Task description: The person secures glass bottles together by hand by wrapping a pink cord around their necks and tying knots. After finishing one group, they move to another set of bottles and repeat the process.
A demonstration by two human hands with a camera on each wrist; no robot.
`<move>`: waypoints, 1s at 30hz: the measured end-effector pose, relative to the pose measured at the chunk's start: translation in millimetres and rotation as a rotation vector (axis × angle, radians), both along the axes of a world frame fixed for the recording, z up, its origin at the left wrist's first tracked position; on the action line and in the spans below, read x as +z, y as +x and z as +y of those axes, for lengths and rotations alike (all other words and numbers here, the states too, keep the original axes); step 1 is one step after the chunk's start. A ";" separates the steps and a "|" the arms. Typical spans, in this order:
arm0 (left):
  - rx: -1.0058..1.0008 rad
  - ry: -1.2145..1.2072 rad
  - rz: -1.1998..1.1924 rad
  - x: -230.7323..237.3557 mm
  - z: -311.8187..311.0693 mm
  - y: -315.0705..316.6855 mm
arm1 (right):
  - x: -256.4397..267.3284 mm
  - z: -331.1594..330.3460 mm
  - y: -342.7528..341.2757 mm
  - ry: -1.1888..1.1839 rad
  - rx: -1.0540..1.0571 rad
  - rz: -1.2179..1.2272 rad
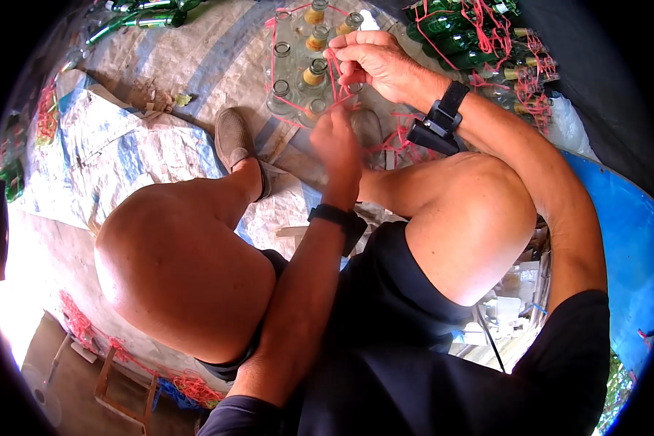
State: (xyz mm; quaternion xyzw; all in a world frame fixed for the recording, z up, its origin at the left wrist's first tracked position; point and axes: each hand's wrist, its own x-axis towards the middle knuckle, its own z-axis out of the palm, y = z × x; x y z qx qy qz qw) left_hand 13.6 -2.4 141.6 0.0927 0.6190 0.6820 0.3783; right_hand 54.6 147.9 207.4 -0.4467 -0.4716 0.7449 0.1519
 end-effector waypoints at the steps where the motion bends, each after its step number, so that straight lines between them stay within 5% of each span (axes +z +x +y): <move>1: -0.015 -0.029 -0.038 2.3 -1.0 -0.9 | 1.7 -1.7 -2.4 0.050 0.022 -0.034; 15: 0.001 -0.037 -0.201 6.2 1.5 -2.5 | 6.7 -2.0 -11.6 0.628 0.454 -0.248; 17: 0.014 -0.027 -0.219 8.7 2.1 -2.5 | 4.7 -1.0 -14.1 1.046 0.590 -0.380; 20: 0.024 -0.059 -0.275 10.3 3.9 -2.9 | -5.6 5.1 -14.2 1.321 0.634 -0.298; 30: 0.029 -0.035 -0.325 1.9 3.7 -1.4 | 4.1 6.7 -30.1 1.316 0.858 -0.274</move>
